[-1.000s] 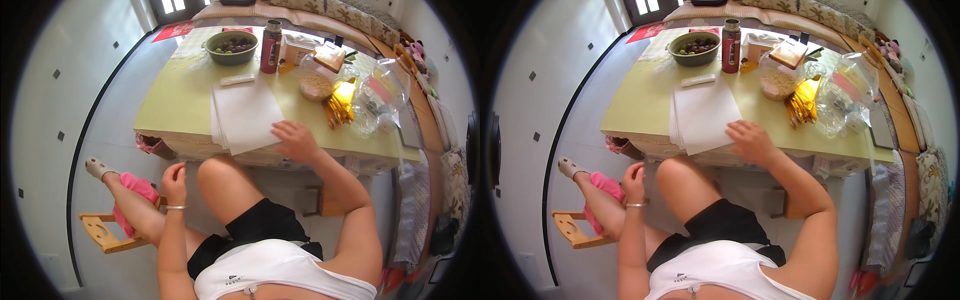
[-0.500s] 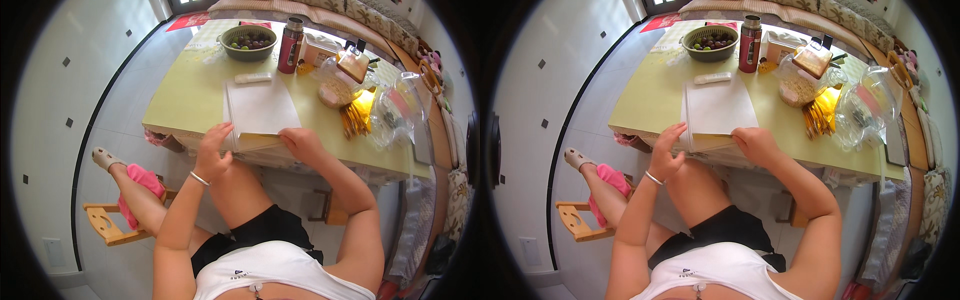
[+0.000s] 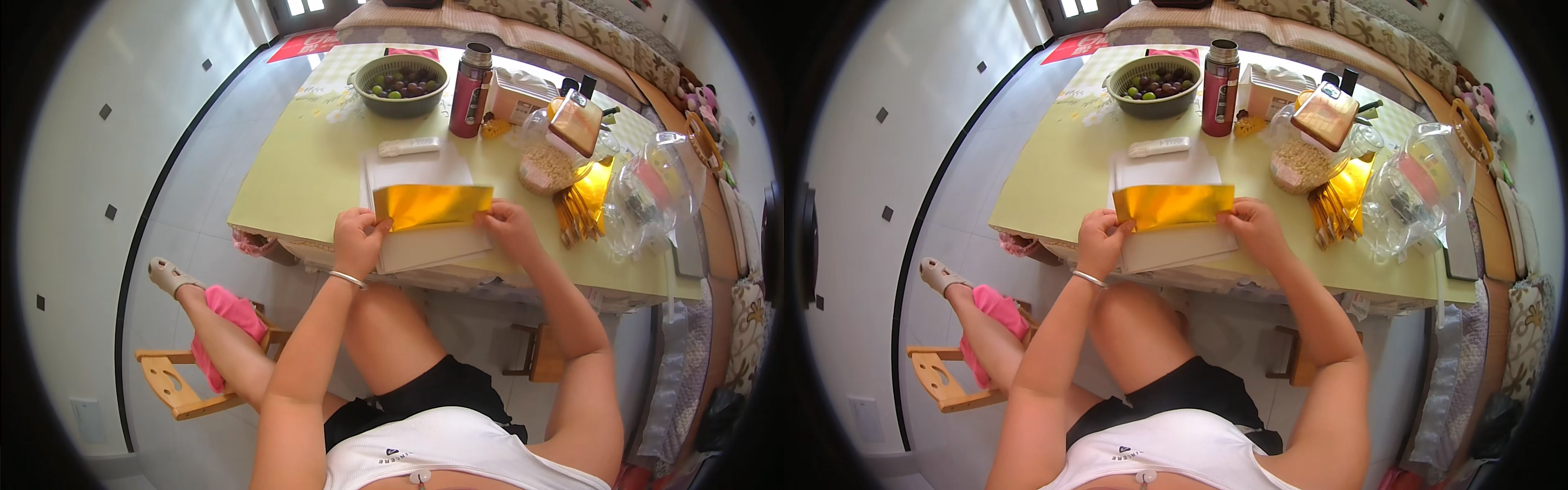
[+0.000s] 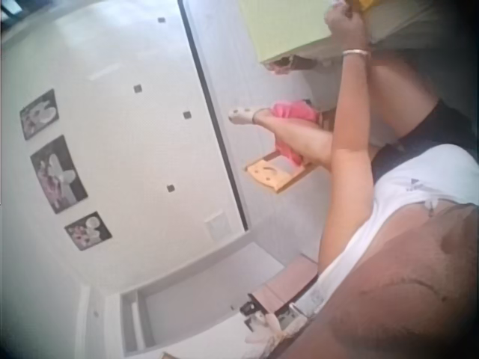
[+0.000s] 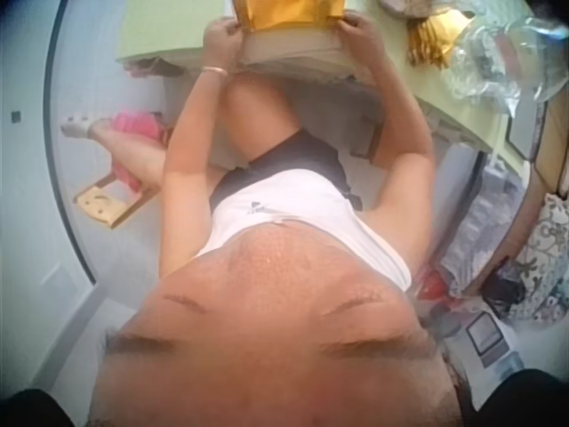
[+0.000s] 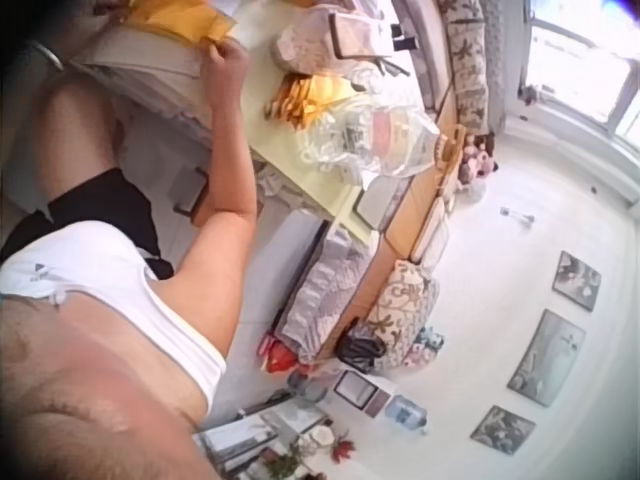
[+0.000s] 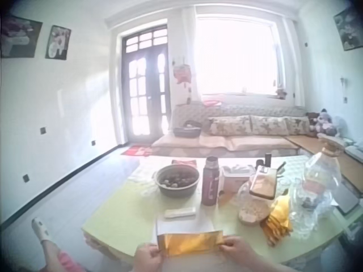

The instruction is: The person sits at a table and folds a yellow sheet of paper into a triangular shape using a white sheet as a guide. They repeat this folding process multiple times, placing the finished pieces on the table.

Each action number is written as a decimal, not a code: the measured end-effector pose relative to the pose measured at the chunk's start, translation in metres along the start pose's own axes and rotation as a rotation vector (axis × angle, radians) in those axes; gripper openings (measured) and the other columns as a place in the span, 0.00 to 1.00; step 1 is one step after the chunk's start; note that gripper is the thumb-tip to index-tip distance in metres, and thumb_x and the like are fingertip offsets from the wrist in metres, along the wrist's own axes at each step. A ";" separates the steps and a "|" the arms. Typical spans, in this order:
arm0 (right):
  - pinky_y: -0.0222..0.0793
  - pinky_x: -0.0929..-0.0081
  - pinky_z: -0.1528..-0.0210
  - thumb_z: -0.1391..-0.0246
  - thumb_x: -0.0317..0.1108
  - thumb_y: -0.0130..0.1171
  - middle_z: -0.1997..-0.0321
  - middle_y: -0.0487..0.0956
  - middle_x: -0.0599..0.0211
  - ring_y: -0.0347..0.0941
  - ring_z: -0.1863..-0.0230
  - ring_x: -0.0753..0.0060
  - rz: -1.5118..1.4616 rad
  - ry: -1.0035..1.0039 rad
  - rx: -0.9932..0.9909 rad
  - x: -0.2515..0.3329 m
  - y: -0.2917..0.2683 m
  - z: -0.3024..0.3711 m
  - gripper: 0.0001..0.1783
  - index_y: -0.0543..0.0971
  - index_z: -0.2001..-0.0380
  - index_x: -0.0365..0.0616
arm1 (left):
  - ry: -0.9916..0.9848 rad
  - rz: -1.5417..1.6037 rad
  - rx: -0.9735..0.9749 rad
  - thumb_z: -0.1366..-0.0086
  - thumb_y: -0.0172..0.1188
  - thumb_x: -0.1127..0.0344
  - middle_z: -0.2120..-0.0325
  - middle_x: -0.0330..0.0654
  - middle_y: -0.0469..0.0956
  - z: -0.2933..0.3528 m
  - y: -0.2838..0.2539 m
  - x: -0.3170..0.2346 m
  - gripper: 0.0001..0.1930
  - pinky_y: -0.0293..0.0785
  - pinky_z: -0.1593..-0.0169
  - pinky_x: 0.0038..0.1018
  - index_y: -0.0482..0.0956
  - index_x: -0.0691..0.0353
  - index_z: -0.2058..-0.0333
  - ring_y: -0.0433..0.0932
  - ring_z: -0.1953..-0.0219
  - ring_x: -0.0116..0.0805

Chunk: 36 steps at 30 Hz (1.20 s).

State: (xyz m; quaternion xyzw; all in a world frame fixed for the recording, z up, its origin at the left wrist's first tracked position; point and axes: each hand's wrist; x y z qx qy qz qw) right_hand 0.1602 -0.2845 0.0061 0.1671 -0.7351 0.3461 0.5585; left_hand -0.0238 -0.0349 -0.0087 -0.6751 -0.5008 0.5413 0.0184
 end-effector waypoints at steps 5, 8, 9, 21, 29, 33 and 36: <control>0.68 0.67 0.62 0.48 0.38 0.66 0.70 0.78 0.60 0.73 0.68 0.61 0.333 0.072 -0.153 0.005 0.010 -0.017 0.15 0.81 0.76 0.34 | -0.026 -0.137 -0.097 0.44 0.70 0.63 0.72 0.45 0.77 -0.007 0.009 0.001 0.12 0.70 0.55 0.38 0.80 0.65 0.79 0.73 0.63 0.46; 0.69 0.63 0.61 0.49 0.40 0.67 0.70 0.77 0.58 0.74 0.65 0.57 0.496 0.061 -0.204 0.007 0.017 -0.020 0.16 0.81 0.78 0.36 | -0.048 -0.217 -0.126 0.46 0.72 0.62 0.72 0.45 0.77 -0.011 0.012 -0.003 0.15 0.70 0.54 0.39 0.78 0.64 0.81 0.72 0.62 0.47; 0.69 0.62 0.60 0.50 0.40 0.67 0.70 0.78 0.59 0.74 0.63 0.56 0.539 0.048 -0.223 0.004 0.019 -0.019 0.16 0.81 0.79 0.37 | -0.053 -0.228 -0.134 0.46 0.72 0.62 0.71 0.45 0.76 -0.011 0.013 -0.004 0.15 0.69 0.54 0.39 0.77 0.64 0.82 0.72 0.62 0.47; 0.71 0.62 0.60 0.54 0.40 0.70 0.70 0.78 0.64 0.74 0.60 0.58 0.620 -0.022 -0.310 0.002 0.026 -0.014 0.15 0.79 0.82 0.42 | -0.104 -0.294 -0.110 0.49 0.74 0.65 0.72 0.46 0.75 -0.012 0.014 -0.012 0.15 0.69 0.53 0.40 0.74 0.61 0.84 0.72 0.60 0.48; 0.71 0.62 0.59 0.54 0.40 0.70 0.70 0.77 0.64 0.74 0.60 0.58 0.612 -0.033 -0.309 0.003 0.027 -0.013 0.15 0.79 0.82 0.42 | -0.058 -0.343 -0.117 0.50 0.73 0.68 0.66 0.47 0.75 -0.009 0.016 -0.008 0.12 0.68 0.50 0.41 0.76 0.62 0.76 0.72 0.59 0.49; 0.71 0.62 0.58 0.54 0.40 0.70 0.67 0.78 0.63 0.74 0.59 0.57 0.661 -0.023 -0.291 0.001 0.025 -0.013 0.13 0.80 0.75 0.42 | 0.331 -0.559 -0.111 0.46 0.67 0.71 0.46 0.50 0.73 -0.018 0.006 -0.034 0.19 0.65 0.39 0.42 0.79 0.58 0.54 0.71 0.45 0.51; 0.72 0.63 0.55 0.53 0.40 0.70 0.61 0.77 0.61 0.74 0.56 0.57 0.642 -0.021 -0.332 0.004 0.028 -0.013 0.18 0.79 0.63 0.42 | 0.539 -0.457 0.266 0.40 0.55 0.77 0.34 0.49 0.65 -0.026 0.006 -0.017 0.27 0.59 0.31 0.42 0.76 0.51 0.41 0.63 0.32 0.49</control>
Point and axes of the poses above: each hand's wrist, its own z-axis away from the middle knuckle, its own y-axis out of the palm, x = y × z
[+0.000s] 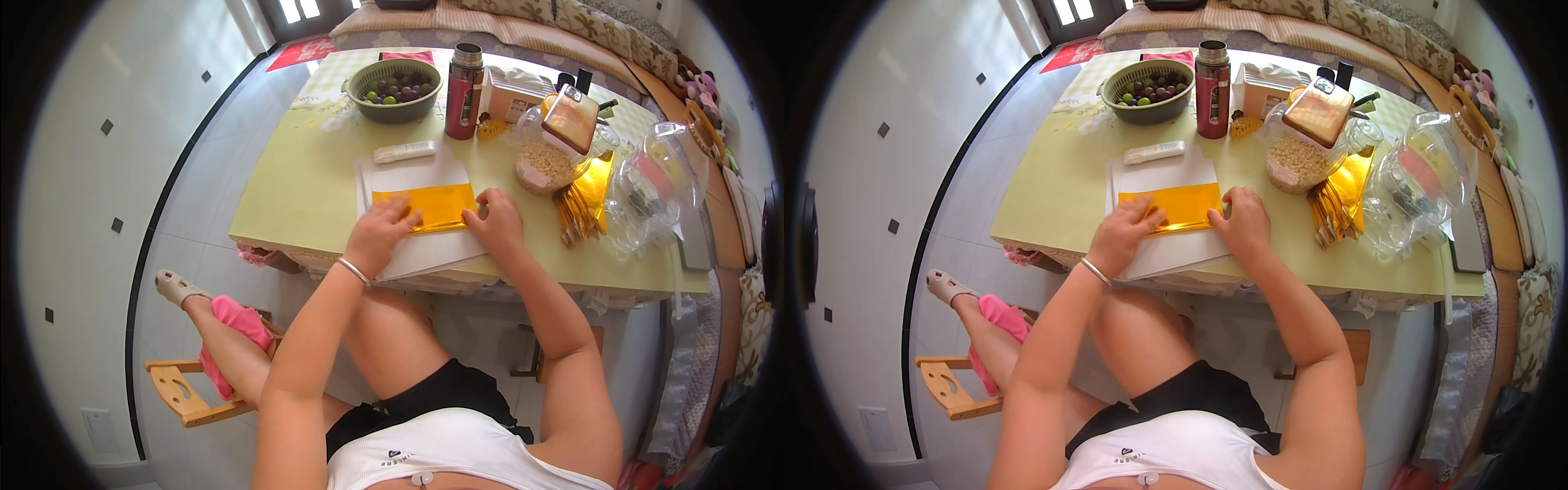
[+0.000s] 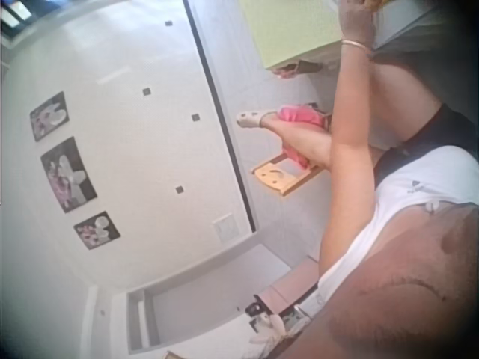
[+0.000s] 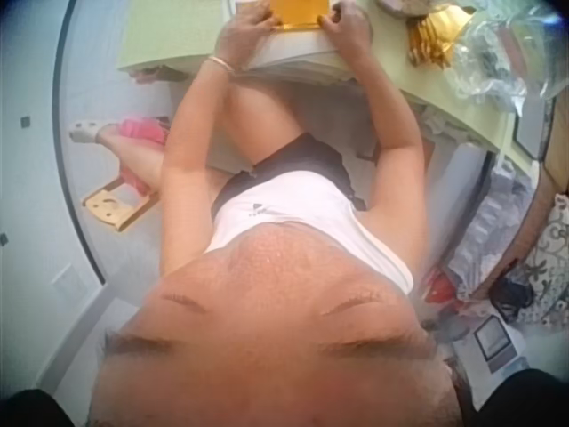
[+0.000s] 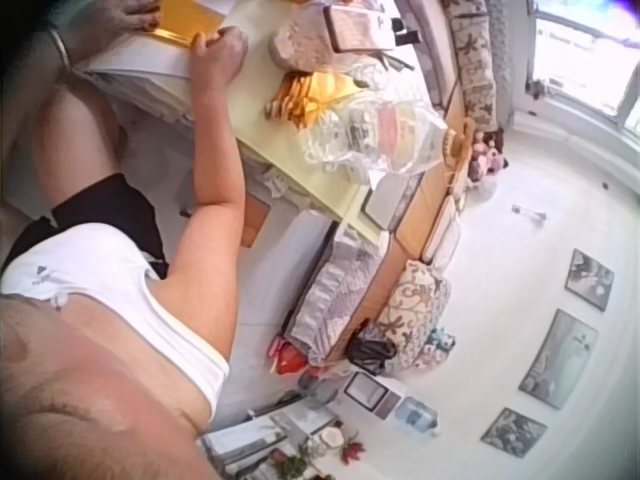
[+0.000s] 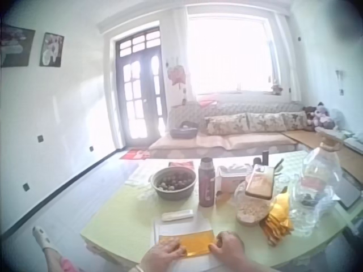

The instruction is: The person sits at a table and folds a yellow sheet of paper into a triangular shape using a white sheet as a guide. They repeat this folding process multiple times, placing the finished pieces on the table.

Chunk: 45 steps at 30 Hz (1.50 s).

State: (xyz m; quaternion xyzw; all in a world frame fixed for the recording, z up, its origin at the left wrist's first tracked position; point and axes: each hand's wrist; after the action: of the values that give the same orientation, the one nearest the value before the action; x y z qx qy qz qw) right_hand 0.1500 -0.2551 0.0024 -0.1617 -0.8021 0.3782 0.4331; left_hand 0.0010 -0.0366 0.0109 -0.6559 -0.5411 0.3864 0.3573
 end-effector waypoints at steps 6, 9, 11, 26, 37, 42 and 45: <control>0.62 0.60 0.35 0.49 0.42 0.68 0.39 0.73 0.55 0.66 0.35 0.55 0.332 -0.272 -0.067 0.005 -0.009 -0.005 0.31 0.74 0.44 0.40 | 0.059 0.151 0.318 0.36 0.60 0.53 0.35 0.59 0.63 -0.005 -0.009 -0.002 0.29 0.56 0.30 0.44 0.73 0.59 0.39 0.60 0.31 0.58; 0.49 0.57 0.27 0.44 0.46 0.62 0.31 0.67 0.53 0.57 0.27 0.53 0.467 -0.552 0.112 0.027 0.005 0.002 0.35 0.69 0.37 0.38 | 0.087 -0.012 0.366 0.38 0.55 0.34 0.32 0.61 0.58 -0.001 -0.018 -0.014 0.43 0.50 0.28 0.46 0.66 0.63 0.35 0.54 0.29 0.59; 0.43 0.56 0.24 0.40 0.51 0.57 0.27 0.62 0.52 0.51 0.24 0.53 0.377 -0.620 0.292 0.039 0.013 0.018 0.39 0.64 0.33 0.37 | 0.082 0.009 0.352 0.37 0.50 0.30 0.30 0.59 0.52 0.010 -0.009 -0.008 0.47 0.44 0.27 0.48 0.61 0.62 0.32 0.49 0.27 0.57; 0.75 0.65 0.60 0.42 0.27 0.59 0.60 0.82 0.55 0.79 0.61 0.62 -0.298 -0.317 0.062 0.014 -0.020 -0.005 0.23 0.73 0.43 0.32 | -0.318 0.227 -0.015 0.52 0.72 0.69 0.44 0.51 0.75 -0.010 -0.010 0.050 0.39 0.66 0.38 0.38 0.69 0.64 0.39 0.70 0.43 0.51; 0.81 0.77 0.69 0.40 0.25 0.56 0.64 0.81 0.55 0.79 0.72 0.71 -1.218 0.511 0.228 -0.003 0.016 -0.017 0.26 0.65 0.40 0.28 | -1.076 1.000 -0.043 0.42 0.62 0.80 0.69 0.42 0.82 -0.014 -0.024 0.027 0.07 0.79 0.73 0.24 0.80 0.65 0.64 0.83 0.73 0.32; 0.81 0.77 0.70 0.38 0.31 0.59 0.67 0.82 0.57 0.81 0.71 0.70 -1.227 0.517 0.272 0.002 0.012 -0.018 0.11 0.75 0.56 0.35 | -1.193 1.318 -0.233 0.35 0.61 0.75 0.67 0.46 0.83 -0.008 -0.026 0.009 0.04 0.85 0.67 0.26 0.78 0.66 0.62 0.86 0.67 0.36; 0.81 0.77 0.71 0.38 0.34 0.60 0.69 0.83 0.58 0.83 0.72 0.69 -1.190 0.545 0.283 0.004 0.009 -0.019 0.10 0.75 0.62 0.38 | -1.186 1.340 -0.262 0.34 0.62 0.73 0.67 0.48 0.83 -0.001 -0.021 0.013 0.05 0.85 0.65 0.27 0.78 0.68 0.63 0.86 0.67 0.37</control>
State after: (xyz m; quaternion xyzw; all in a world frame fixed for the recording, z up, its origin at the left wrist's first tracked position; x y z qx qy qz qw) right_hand 0.1625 -0.2385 0.0045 0.2767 -0.5592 0.1220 0.7719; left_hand -0.0061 -0.0205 0.0287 -0.5621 -0.1807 0.7234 -0.3578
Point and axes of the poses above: each hand's wrist, its own z-axis away from the middle knuckle, its own y-axis out of the palm, x = y × z
